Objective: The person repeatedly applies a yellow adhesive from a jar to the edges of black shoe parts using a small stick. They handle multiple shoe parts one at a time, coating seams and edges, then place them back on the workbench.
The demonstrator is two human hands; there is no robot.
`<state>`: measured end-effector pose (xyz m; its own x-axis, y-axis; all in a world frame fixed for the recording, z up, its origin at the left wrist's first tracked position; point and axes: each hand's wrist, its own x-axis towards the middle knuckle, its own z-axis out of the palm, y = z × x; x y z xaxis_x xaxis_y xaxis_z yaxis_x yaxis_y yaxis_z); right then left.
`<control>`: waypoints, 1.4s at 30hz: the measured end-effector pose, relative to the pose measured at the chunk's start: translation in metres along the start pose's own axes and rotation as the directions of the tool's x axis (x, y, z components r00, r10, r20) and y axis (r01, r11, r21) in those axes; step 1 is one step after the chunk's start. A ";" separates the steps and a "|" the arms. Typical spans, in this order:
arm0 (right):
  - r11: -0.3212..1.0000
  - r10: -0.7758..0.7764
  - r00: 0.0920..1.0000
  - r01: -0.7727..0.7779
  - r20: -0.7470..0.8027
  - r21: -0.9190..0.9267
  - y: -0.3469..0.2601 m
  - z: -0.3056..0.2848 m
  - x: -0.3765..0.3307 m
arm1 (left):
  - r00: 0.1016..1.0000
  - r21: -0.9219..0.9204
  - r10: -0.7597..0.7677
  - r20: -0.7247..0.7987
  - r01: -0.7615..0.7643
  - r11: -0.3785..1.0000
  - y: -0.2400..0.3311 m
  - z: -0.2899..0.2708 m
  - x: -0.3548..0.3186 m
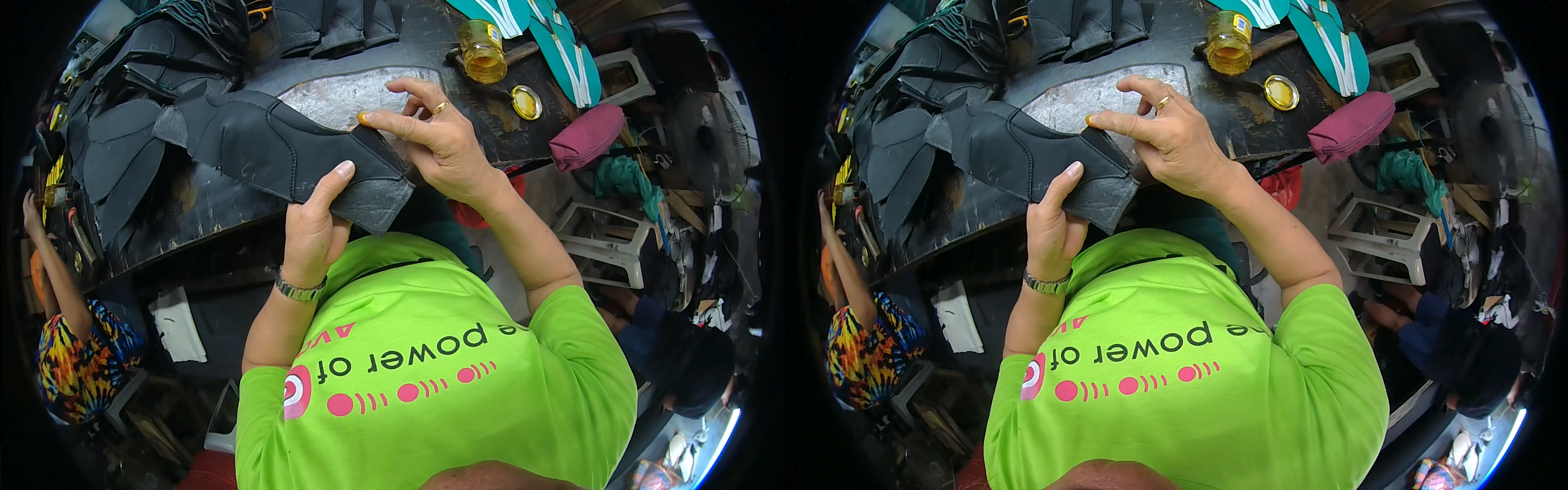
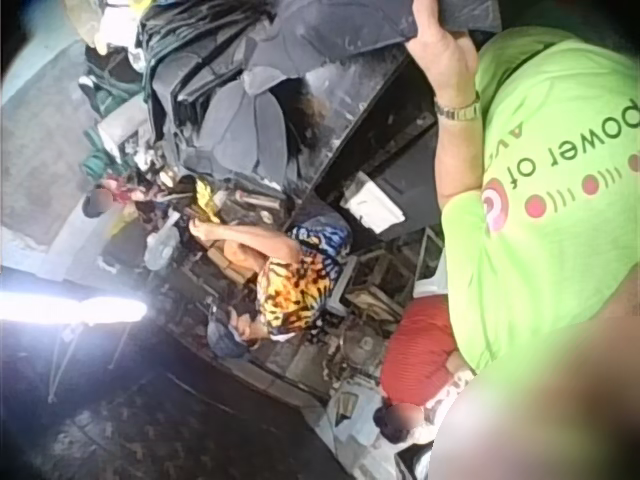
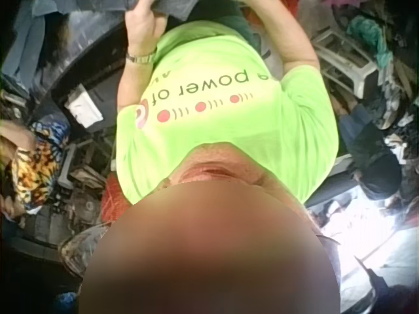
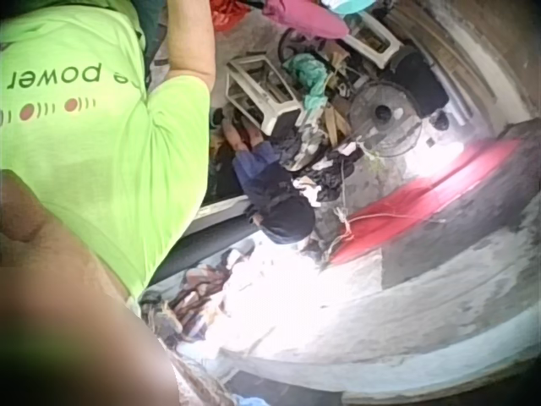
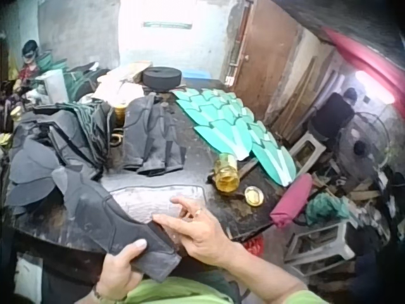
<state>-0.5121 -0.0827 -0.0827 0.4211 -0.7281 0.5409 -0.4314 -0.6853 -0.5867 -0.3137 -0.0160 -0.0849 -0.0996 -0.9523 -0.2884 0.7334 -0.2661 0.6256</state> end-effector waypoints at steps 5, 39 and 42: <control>0.994 -0.094 0.995 0.093 -0.025 -0.066 0.004 -0.003 -0.005 | 0.998 -0.028 -0.058 0.009 0.058 0.998 0.000 -0.003 0.002; 0.379 0.526 0.843 -0.347 0.108 0.858 -0.020 -0.010 -0.008 | 0.679 0.737 -0.317 0.662 -0.513 0.441 0.090 0.031 -0.044; 0.411 0.488 0.866 -0.336 0.107 0.847 -0.018 -0.008 -0.009 | 0.706 0.759 0.281 0.650 -0.582 -0.291 0.095 0.038 -0.016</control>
<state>-0.5143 -0.0643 -0.0722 0.2396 -0.9637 0.1178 0.3571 -0.0254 -0.9337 -0.2678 -0.0321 0.0066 -0.3012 -0.8443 0.4431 -0.6659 0.5189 0.5360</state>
